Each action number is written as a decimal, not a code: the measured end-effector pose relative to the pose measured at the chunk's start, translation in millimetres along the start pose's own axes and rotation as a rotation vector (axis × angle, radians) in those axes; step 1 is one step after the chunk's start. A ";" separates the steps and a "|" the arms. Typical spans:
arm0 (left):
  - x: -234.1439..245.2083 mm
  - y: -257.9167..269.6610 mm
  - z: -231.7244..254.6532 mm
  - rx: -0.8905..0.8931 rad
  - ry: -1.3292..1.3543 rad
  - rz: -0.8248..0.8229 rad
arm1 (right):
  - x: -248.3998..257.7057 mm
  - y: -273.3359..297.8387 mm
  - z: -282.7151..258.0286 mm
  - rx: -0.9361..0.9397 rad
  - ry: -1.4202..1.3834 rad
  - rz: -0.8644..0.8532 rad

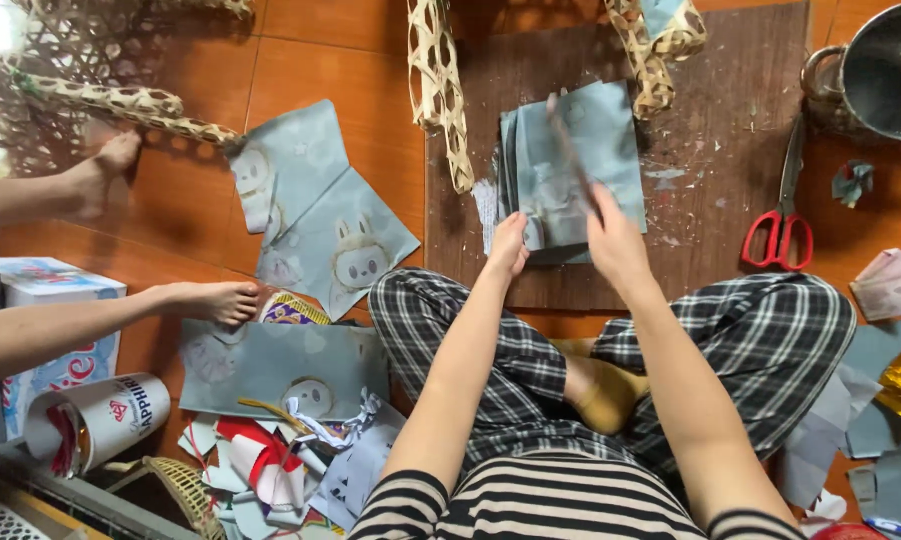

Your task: Applying paper or fabric pieces to a woven giraffe structure using adhesive and a brush

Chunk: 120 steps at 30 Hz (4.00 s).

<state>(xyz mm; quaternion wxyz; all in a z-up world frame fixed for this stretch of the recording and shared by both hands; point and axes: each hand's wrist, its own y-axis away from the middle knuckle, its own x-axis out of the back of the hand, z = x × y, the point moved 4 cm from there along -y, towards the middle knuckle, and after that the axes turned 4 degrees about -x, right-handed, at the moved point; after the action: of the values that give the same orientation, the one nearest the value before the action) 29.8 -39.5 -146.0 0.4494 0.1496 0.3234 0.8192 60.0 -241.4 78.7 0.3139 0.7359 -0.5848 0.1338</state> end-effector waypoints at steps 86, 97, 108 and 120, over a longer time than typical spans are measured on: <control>-12.8 25.8 48.7 -0.098 0.090 -0.049 | 65.0 74.9 78.7 0.043 0.522 -0.106; -9.3 50.9 50.2 -0.033 0.129 -0.227 | 243.2 -91.4 275.6 0.135 0.500 0.612; 8.9 42.5 40.5 0.006 0.042 -0.175 | 186.5 -97.2 106.4 0.384 0.789 0.626; 25.5 77.0 48.2 0.004 -0.100 -0.092 | 113.6 -155.3 245.0 -0.033 0.235 0.354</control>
<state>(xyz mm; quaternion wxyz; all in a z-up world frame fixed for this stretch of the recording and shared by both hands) -7.7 -29.0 -60.0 0.5019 0.1762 0.3086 0.7885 196.8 -462.7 -92.6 0.3637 0.5958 -0.6664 0.2622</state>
